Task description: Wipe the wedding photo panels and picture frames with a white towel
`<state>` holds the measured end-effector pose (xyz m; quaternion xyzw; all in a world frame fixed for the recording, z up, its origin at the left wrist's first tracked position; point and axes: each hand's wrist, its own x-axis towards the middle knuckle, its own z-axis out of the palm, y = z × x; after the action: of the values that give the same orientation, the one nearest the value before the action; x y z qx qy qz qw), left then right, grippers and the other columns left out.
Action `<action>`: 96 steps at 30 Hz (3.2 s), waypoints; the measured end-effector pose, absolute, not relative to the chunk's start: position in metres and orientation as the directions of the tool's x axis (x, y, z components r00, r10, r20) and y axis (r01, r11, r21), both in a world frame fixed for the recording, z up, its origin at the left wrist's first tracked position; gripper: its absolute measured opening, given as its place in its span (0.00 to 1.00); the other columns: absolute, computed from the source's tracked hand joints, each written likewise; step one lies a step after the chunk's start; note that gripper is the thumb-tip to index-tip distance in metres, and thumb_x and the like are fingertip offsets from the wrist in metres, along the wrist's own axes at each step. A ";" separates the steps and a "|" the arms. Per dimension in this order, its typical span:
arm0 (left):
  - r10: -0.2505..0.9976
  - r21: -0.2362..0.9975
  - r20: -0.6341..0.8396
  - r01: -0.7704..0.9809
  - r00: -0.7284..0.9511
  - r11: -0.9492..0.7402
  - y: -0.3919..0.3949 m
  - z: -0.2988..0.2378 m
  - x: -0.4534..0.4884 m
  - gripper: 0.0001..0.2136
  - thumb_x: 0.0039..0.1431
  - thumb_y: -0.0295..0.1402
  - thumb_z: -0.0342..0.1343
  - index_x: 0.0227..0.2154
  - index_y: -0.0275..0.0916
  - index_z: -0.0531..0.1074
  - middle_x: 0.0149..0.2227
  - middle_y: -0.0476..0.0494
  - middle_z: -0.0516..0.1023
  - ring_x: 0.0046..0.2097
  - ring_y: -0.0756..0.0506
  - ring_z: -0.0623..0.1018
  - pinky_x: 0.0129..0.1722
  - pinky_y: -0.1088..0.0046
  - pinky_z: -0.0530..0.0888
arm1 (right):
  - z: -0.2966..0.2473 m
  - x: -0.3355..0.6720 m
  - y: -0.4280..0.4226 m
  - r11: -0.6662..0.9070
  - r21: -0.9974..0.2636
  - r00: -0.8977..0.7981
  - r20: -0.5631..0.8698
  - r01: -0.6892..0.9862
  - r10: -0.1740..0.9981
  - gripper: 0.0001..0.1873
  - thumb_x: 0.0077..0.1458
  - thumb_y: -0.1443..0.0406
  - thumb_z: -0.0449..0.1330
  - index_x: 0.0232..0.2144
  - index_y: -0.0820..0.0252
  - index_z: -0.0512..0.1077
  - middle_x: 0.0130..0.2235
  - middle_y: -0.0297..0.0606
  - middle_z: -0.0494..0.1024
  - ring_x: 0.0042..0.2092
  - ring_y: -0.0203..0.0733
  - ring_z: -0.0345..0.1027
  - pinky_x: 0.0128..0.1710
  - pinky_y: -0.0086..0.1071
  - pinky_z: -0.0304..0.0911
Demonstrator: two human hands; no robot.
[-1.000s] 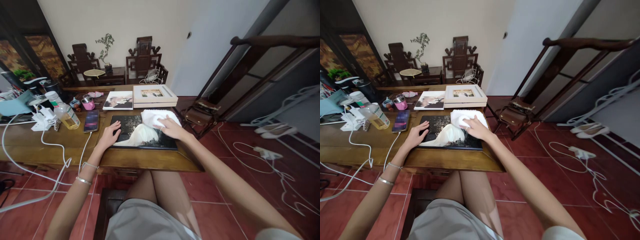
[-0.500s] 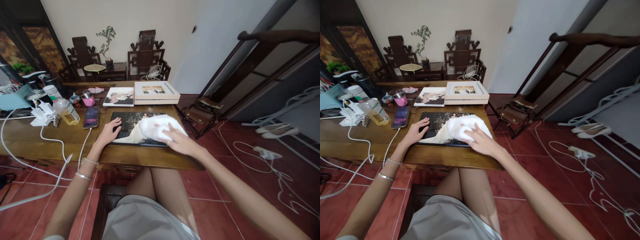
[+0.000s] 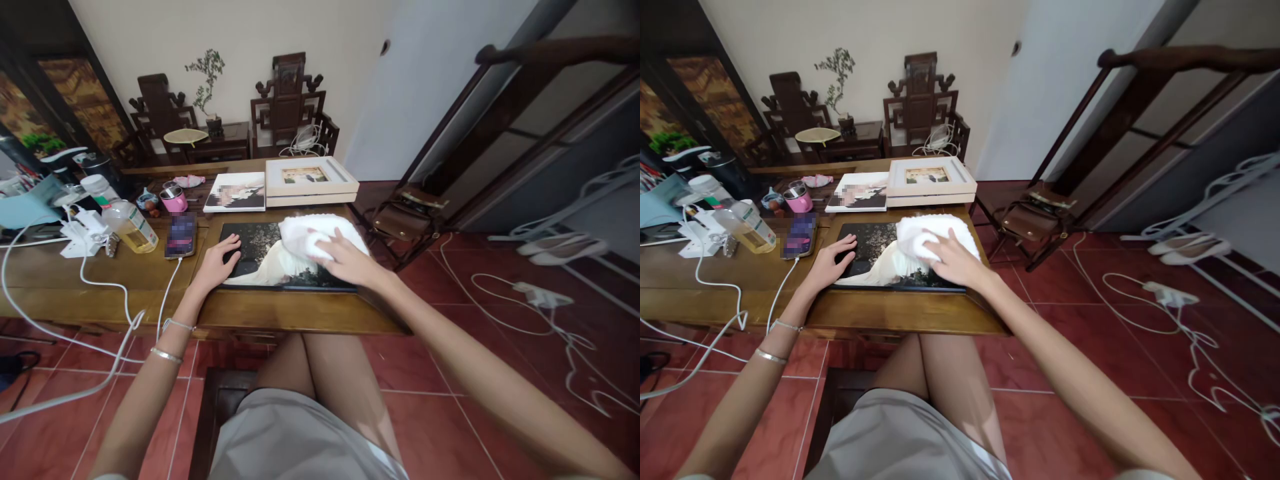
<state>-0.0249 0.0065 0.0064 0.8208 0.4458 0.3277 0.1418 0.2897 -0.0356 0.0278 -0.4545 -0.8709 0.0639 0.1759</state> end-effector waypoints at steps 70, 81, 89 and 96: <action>0.834 0.502 0.363 0.668 0.415 -0.550 0.010 -0.001 -0.028 0.21 0.65 0.37 0.41 0.55 0.34 0.67 0.61 0.36 0.65 0.64 0.42 0.62 0.64 0.57 0.58 | 0.039 0.268 -0.094 0.674 -0.232 -0.666 0.122 0.701 0.736 0.16 0.48 0.74 0.51 0.38 0.58 0.71 0.63 0.47 0.61 0.67 0.57 0.41 0.61 0.66 0.38; 0.875 0.542 0.286 0.687 0.392 -0.485 0.010 -0.004 -0.031 0.21 0.65 0.38 0.40 0.59 0.41 0.63 0.64 0.40 0.59 0.66 0.43 0.57 0.64 0.52 0.54 | 0.035 0.244 0.021 0.512 -0.183 -0.487 0.166 0.839 0.858 0.18 0.61 0.65 0.46 0.49 0.66 0.68 0.58 0.60 0.65 0.64 0.64 0.48 0.55 0.68 0.44; 0.888 0.536 0.242 0.708 0.392 -0.459 0.008 -0.002 -0.027 0.22 0.64 0.35 0.40 0.60 0.41 0.61 0.65 0.40 0.57 0.67 0.42 0.56 0.64 0.50 0.53 | 0.044 0.239 -0.109 0.723 -0.194 -0.720 0.100 0.663 0.687 0.21 0.47 0.75 0.50 0.43 0.60 0.72 0.65 0.42 0.58 0.68 0.59 0.36 0.59 0.69 0.36; 0.884 0.526 0.240 0.712 0.401 -0.466 0.009 -0.004 -0.029 0.22 0.64 0.34 0.40 0.60 0.42 0.61 0.65 0.41 0.57 0.66 0.42 0.56 0.63 0.49 0.53 | 0.040 0.237 -0.079 0.707 -0.207 -0.701 0.114 0.677 0.704 0.21 0.50 0.73 0.50 0.46 0.64 0.71 0.61 0.52 0.64 0.67 0.56 0.40 0.60 0.66 0.37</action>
<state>-0.0289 0.0091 -0.0041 0.8189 0.4872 0.2495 0.1727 0.2365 -0.0794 0.0403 -0.3757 -0.9191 0.0748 0.0923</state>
